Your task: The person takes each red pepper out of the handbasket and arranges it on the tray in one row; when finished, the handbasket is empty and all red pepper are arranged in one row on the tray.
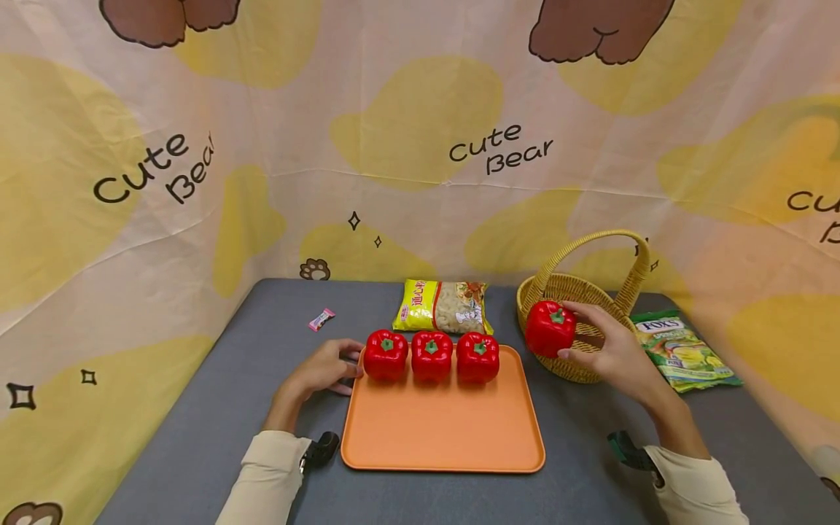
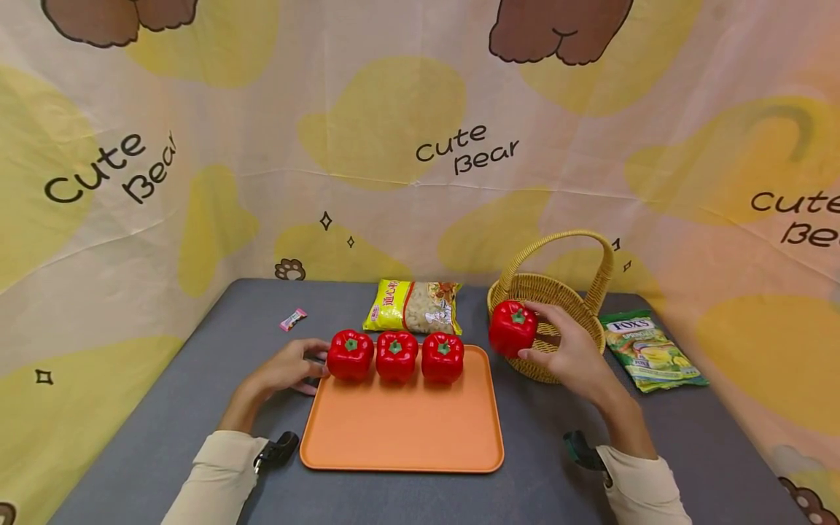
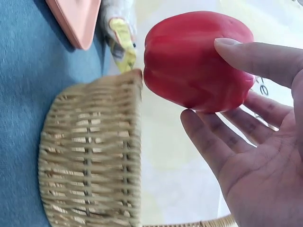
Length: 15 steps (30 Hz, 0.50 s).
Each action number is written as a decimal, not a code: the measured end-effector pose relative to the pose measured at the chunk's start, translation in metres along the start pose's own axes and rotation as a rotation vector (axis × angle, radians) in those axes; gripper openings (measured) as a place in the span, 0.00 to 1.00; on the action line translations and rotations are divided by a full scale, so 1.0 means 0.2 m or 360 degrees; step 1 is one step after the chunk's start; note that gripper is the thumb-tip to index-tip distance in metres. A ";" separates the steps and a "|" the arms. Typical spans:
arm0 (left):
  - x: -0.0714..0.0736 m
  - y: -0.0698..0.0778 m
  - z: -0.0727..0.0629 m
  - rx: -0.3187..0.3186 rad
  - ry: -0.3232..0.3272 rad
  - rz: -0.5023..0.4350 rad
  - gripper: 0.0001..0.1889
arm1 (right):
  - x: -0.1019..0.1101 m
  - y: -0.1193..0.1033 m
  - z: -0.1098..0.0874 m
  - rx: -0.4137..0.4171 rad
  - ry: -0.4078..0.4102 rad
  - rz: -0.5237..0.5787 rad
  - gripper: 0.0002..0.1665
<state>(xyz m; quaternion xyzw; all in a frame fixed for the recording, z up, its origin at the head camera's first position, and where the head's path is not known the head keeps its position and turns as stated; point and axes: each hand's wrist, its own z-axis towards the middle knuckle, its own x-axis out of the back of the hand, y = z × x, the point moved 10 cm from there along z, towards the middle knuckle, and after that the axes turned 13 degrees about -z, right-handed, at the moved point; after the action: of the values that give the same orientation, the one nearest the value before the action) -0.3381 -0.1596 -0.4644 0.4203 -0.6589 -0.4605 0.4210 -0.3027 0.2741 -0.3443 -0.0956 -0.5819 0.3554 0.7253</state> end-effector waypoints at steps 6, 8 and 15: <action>0.00 0.01 0.00 -0.0002 0.0002 0.0010 0.26 | -0.09 -0.02 0.01 0.0013 -0.0079 0.0019 0.47; 0.00 0.01 0.00 -0.0001 0.0001 0.0009 0.26 | -0.12 -0.02 0.02 0.0012 -0.0114 0.0032 0.47; 0.00 0.00 0.00 0.0009 0.0003 0.0011 0.26 | -0.20 -0.03 0.02 0.0021 -0.0195 0.0044 0.47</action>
<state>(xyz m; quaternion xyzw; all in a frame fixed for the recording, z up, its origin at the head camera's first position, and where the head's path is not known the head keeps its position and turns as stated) -0.3380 -0.1597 -0.4639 0.4195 -0.6613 -0.4568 0.4220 -0.3069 0.2440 -0.3707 -0.0769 -0.6214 0.3743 0.6840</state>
